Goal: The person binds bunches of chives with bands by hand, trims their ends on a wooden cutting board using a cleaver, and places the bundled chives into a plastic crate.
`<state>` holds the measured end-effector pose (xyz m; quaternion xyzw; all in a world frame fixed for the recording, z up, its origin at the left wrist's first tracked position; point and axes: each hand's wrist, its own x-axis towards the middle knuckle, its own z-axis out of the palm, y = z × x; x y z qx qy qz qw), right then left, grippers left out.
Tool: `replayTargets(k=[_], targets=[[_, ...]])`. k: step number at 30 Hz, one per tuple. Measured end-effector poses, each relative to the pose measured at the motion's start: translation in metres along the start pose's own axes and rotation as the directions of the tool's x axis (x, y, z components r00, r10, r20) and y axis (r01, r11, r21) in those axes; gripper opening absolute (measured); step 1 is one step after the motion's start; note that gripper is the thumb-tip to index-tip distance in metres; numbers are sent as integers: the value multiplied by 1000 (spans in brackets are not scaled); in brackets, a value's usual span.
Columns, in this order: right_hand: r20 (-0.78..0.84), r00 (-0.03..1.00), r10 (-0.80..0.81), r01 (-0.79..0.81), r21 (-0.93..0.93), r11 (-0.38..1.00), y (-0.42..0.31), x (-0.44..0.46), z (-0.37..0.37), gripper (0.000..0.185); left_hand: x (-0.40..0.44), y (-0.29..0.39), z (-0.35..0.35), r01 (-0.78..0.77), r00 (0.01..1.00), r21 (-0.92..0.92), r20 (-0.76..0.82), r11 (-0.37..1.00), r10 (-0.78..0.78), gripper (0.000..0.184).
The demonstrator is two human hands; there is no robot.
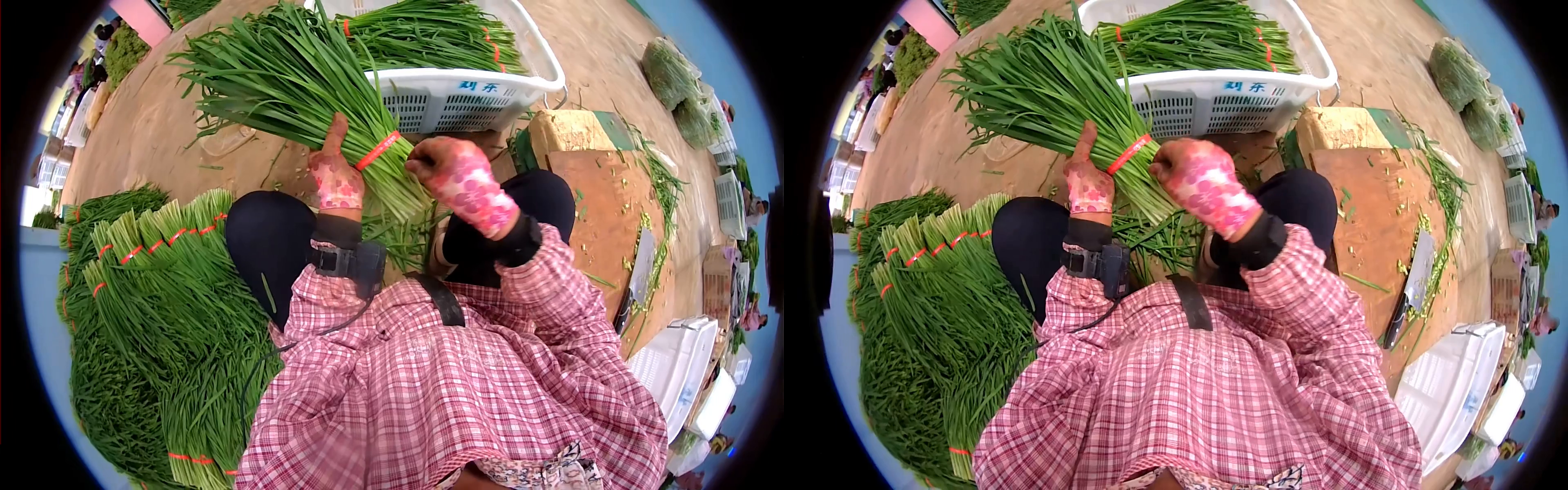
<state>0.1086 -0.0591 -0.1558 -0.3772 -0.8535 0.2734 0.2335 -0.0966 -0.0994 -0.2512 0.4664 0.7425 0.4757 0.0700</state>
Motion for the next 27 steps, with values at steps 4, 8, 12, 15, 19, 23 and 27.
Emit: replayTargets(k=[4, 8, 12, 15, 19, 23, 27], targets=[[-140, 990, -33, 1, -223, 975, -1, 3, 27, 16, 2, -22, 20, -95, 988, 13, -125, 995, 96, 74], [-173, 980, -99, 25, -388, 921, -5, 13, 42, 15, -3, -13, 13, -54, 979, -36, -198, 998, 46, 66], [-135, 982, -133, 66, -415, 907, -1, 21, 31, 16, 4, -10, 8, 70, 944, -331, -284, 941, -170, 46], [-164, 961, -223, 137, -420, 897, 26, 17, 9, 11, 27, 15, -21, 218, 741, -868, -151, 446, -655, 39], [72, 995, 66, -10, -600, 800, 75, 24, -37, 12, 37, 48, -57, 89, 638, -977, -93, 194, -765, 36], [28, 938, -345, 345, -33, 938, -6, 43, -17, 34, 36, 46, -60, 61, 669, -984, -83, 165, -739, 35], [234, 829, -509, 560, -378, 738, -29, 52, -2, 23, 33, 41, -53, 83, 726, -981, -62, 176, -685, 34]])
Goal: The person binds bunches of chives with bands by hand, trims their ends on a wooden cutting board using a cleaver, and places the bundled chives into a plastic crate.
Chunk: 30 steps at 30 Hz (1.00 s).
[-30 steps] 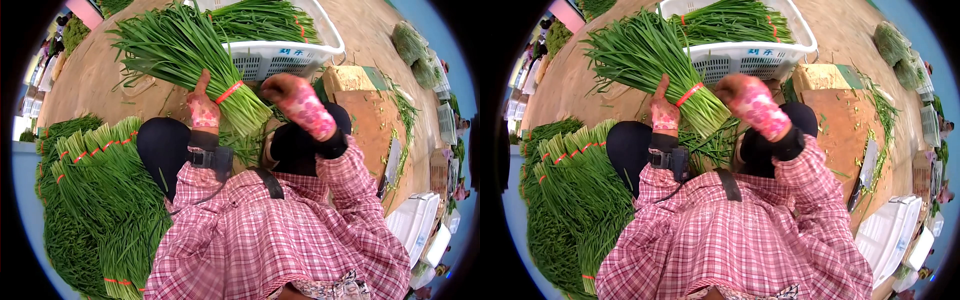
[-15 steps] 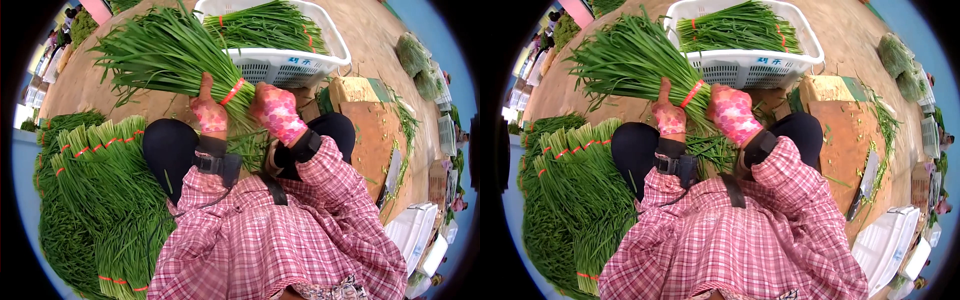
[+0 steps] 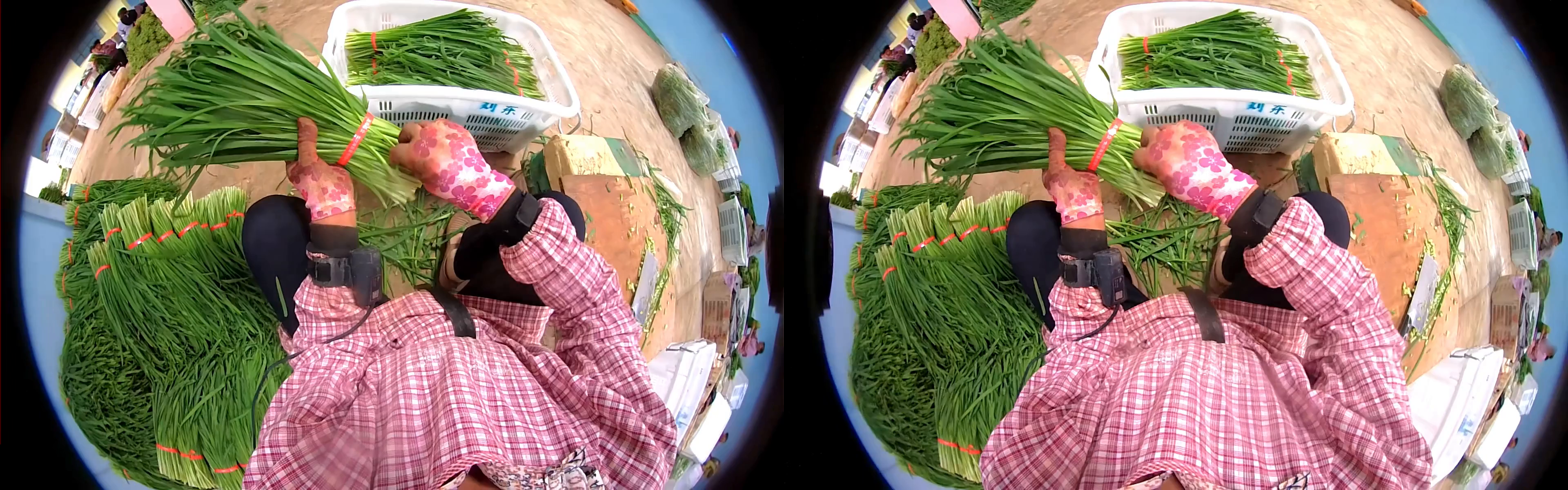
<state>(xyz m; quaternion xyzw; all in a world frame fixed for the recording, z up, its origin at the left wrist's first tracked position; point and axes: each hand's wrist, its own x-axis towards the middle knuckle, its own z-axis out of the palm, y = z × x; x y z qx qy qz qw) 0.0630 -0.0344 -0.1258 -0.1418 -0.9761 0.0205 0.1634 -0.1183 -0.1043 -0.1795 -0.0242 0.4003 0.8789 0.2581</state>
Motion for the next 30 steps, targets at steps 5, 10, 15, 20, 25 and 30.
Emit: replayTargets(k=[5, 10, 15, 20, 25, 30], targets=[[188, 981, 39, -2, -192, 981, 42, -52, -3, 19, 3, 7, 4, 47, 984, 2, -172, 999, -46, 30], [-108, 926, 363, -373, -105, 922, 17, -38, -28, 75, -1, -5, 6, -91, 995, 133, -36, 987, 96, 46], [-149, 872, 466, -335, 512, 791, 2, 5, 35, 105, -50, -4, 32, -279, 773, 55, 605, 959, 190, 53], [333, 830, 448, -418, 903, 104, 37, -17, 38, 55, -11, -16, 9, -326, 840, 327, 531, 887, 113, 53], [572, 782, 248, -267, 667, -696, 27, -56, 60, 44, 17, -76, -28, 109, 875, 596, 322, 796, -361, 51], [630, 670, 392, -287, 706, -647, 38, -75, 102, 38, 8, -114, -37, 383, 602, 522, 485, 762, -635, 60]])
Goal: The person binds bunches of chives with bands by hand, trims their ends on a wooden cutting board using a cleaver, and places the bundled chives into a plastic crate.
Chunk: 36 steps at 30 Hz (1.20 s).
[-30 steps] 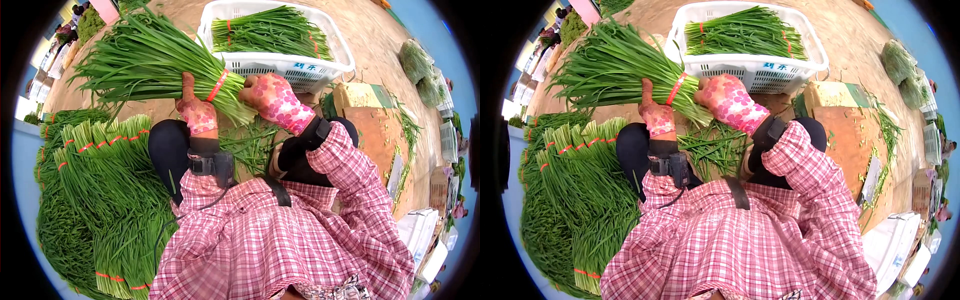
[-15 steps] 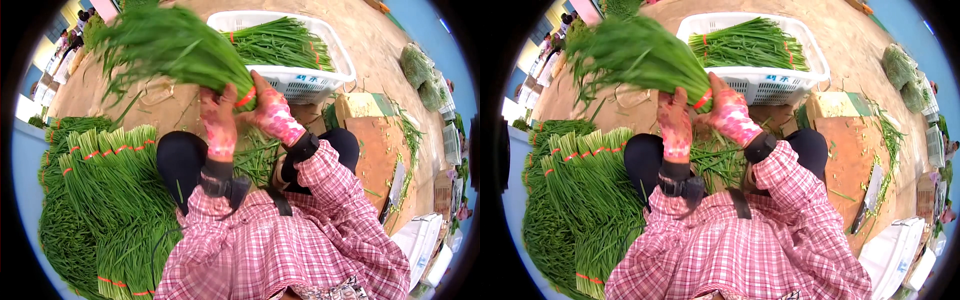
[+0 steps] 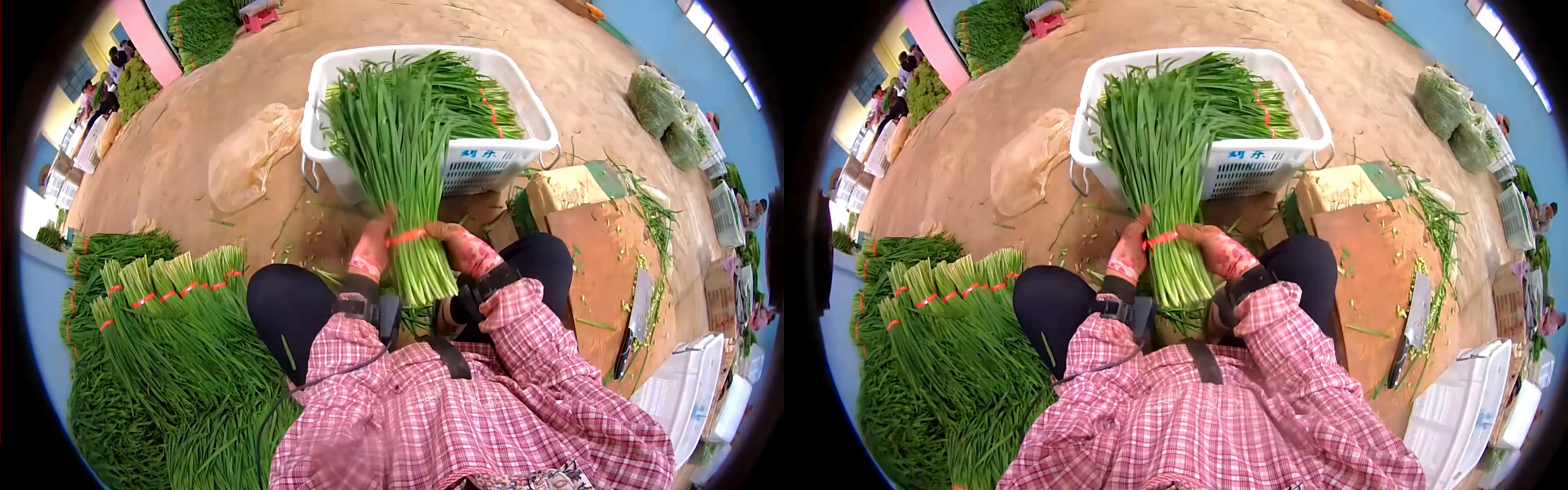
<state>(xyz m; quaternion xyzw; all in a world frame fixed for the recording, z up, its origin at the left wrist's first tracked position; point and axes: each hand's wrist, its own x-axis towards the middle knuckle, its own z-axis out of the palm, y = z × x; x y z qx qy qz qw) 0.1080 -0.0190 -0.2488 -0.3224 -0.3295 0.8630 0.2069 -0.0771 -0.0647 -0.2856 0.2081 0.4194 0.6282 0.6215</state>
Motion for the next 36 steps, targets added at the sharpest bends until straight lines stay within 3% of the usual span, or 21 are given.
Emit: replayTargets(k=[2, 3, 5, 6, 8, 9, 10, 12, 14, 16, 17, 20, 21, 22, 24, 26, 27, 30, 32, 34, 36], targets=[[-134, 982, -133, 100, -228, 969, -4, 2, 7, 40, -11, 2, 15, 87, 971, 188, -237, 978, -40, 49], [-168, 971, -169, 122, -261, 958, -6, -1, 9, 41, -12, -8, 13, 25, 981, 265, -192, 964, 27, 43], [-232, 956, -182, 170, -71, 983, 5, 11, -4, 41, -15, -16, 16, -5, 972, 358, -217, 934, 88, 30], [-263, 948, -181, 194, 24, 981, 10, 18, -13, 41, -12, -21, 15, -18, 974, 235, -215, 972, 70, 29], [-259, 948, -186, 194, 5, 981, 13, 21, -18, 41, -7, -28, 16, -38, 977, -21, -209, 999, 32, 28], [-248, 950, -190, 191, -20, 981, 14, 23, -20, 42, -5, -30, 14, -55, 975, -84, -221, 995, 35, 36], [-236, 952, -193, 188, -45, 981, 15, 24, -20, 43, -6, -28, 15, -51, 972, -53, -230, 997, 38, 37], [-160, 956, -245, 181, -332, 926, 0, 3, 5, 49, -8, -24, 15, -42, 967, 10, -251, 999, 43, 39], [-114, 946, -305, 244, -372, 896, -1, 0, 12, 49, -8, -13, 21, -21, 988, 173, -147, 985, 47, 40], [-140, 940, -311, 271, -247, 930, -18, -9, 28, 49, -12, 6, 29, -24, 998, 328, -49, 944, 42, 42], [-155, 939, -309, 279, -185, 942, -25, -13, 32, 48, -30, 39, 54, -188, 982, 469, 82, 863, 169, 44], [-61, 913, -403, 381, -223, 897, -72, -7, 38, 40, -19, 100, 76, -474, 880, 568, 332, 673, 340, 48], [-67, 908, -414, 396, -189, 899, -95, -6, 50, 37, 0, 123, 77, -372, 927, 568, 269, 734, 262, 57], [-73, 901, -428, 414, -155, 897, -119, -2, 62, 35, 20, 148, 78, -269, 961, 559, 210, 784, 180, 67], [43, 934, -356, 356, -9, 934, -166, 7, 83, 33, 38, 187, 83, -323, 932, 305, 270, 896, 244, 64], [61, 899, -433, 436, -41, 899, -207, 57, 77, 33, 52, 210, 63, -390, 921, 232, 118, 891, 372, 60], [67, 899, -433, 436, -61, 898, -221, 74, 80, 33, 54, 217, 40, -435, 899, 182, 135, 882, 416, 55], [95, 908, -409, 414, -43, 909, -244, 138, 78, 35, 59, 217, -10, -395, 913, 87, -71, 915, 401, 58], [99, 953, -285, 285, 10, 958, -241, 175, 72, 34, 56, 212, -25, -366, 905, 94, -194, 926, 378, 60], [96, 972, -215, 210, 53, 976, -225, 217, 60, 35, 57, 211, -40, -396, 897, 83, -178, 915, 404, 58], [127, 987, -97, 89, 71, 994, -204, 241, 46, 35, 65, 207, -63, -403, 913, -67, -105, 913, 395, 52]])
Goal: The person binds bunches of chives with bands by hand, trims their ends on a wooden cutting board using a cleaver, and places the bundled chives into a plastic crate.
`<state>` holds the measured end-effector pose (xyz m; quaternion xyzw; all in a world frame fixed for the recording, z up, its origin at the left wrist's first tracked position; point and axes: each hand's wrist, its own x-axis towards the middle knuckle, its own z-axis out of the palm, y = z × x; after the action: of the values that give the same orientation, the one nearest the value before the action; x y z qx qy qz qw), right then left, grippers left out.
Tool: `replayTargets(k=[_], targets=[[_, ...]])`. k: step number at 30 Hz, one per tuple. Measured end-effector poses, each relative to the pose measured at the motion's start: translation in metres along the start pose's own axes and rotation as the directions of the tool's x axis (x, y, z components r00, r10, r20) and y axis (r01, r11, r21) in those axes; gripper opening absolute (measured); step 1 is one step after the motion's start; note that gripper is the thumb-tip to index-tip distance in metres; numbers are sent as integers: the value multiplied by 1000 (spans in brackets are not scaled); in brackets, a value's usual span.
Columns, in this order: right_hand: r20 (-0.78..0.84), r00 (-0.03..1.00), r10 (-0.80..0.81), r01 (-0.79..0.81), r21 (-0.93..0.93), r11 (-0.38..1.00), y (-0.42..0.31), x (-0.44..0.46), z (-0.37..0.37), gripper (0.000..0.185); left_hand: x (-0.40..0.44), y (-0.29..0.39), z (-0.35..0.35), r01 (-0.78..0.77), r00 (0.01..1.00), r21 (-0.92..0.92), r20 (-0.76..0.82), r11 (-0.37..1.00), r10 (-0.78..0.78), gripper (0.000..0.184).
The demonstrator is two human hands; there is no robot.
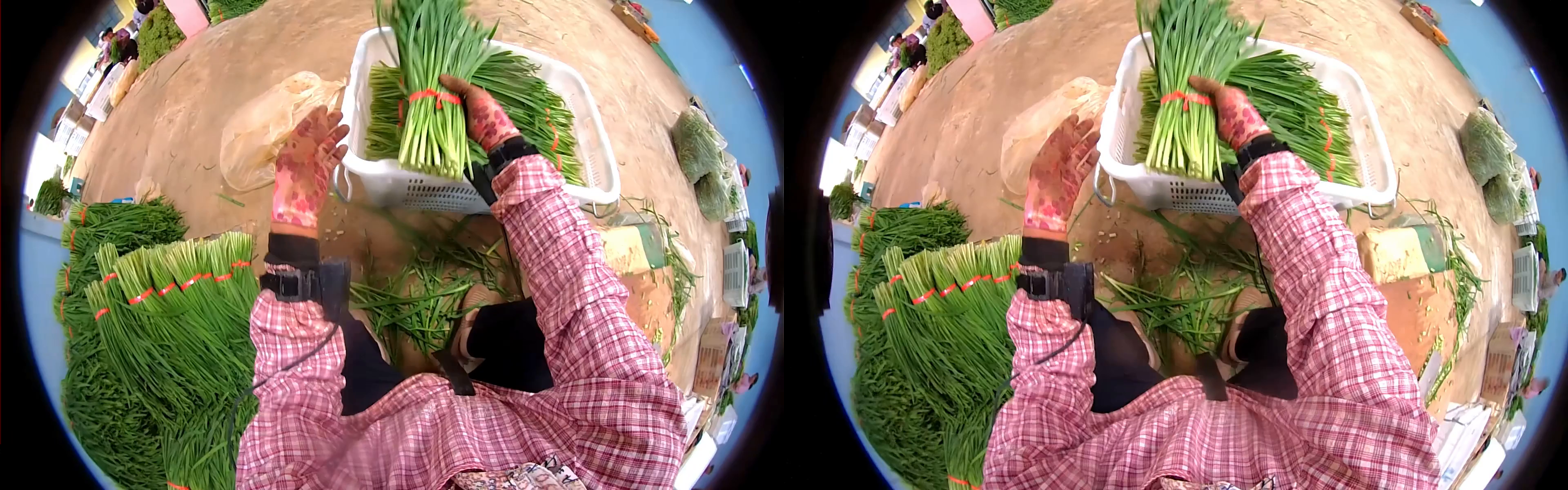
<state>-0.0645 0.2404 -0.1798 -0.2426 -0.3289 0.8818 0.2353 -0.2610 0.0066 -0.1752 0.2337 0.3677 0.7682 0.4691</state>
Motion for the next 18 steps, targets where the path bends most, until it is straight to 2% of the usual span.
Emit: replayTargets(k=[1, 2, 4, 7, 11, 13, 14, 16, 18], targets=[[-54, 998, 38, -39, -15, 999, 9, 12, -10, 34, 8, -3, -11, 3, 999, -76, 51, 997, 1, 50], [-19, 999, 48, -50, -85, 995, 19, 31, -32, 46, 12, -6, -22, 31, 998, -94, 48, 995, -27, 50], [-37, 998, 55, -56, -21, 998, 31, 25, -36, 44, -1, 3, 5, 66, 994, 63, -95, 996, -60, 48], [-33, 996, 85, -84, 29, 996, 34, 24, -40, 44, 2, -1, -5, 63, 994, 81, -97, 995, -55, 45], [-75, 997, 15, -21, -92, 996, 26, 20, -29, 43, 1, 0, -4, 99, 986, 111, -146, 989, -83, 43], [-12, 998, -54, 53, -96, 994, 27, 26, -38, 36, 10, -3, -19, 76, 997, 13, -15, 997, -76, 41], [-89, 995, 50, -48, 24, 999, 21, 6, -7, 30, 9, -11, -27, 89, 996, -41, 37, 995, -87, 41], [-170, 981, 96, -103, -36, 994, 15, 24, -16, 29, 6, -4, -6, 118, 989, 126, -107, 985, -105, 39], [-195, 980, 37, -45, -38, 998, 9, 27, -11, 31, 7, -6, -10, 126, 990, 135, -76, 983, -117, 40]])
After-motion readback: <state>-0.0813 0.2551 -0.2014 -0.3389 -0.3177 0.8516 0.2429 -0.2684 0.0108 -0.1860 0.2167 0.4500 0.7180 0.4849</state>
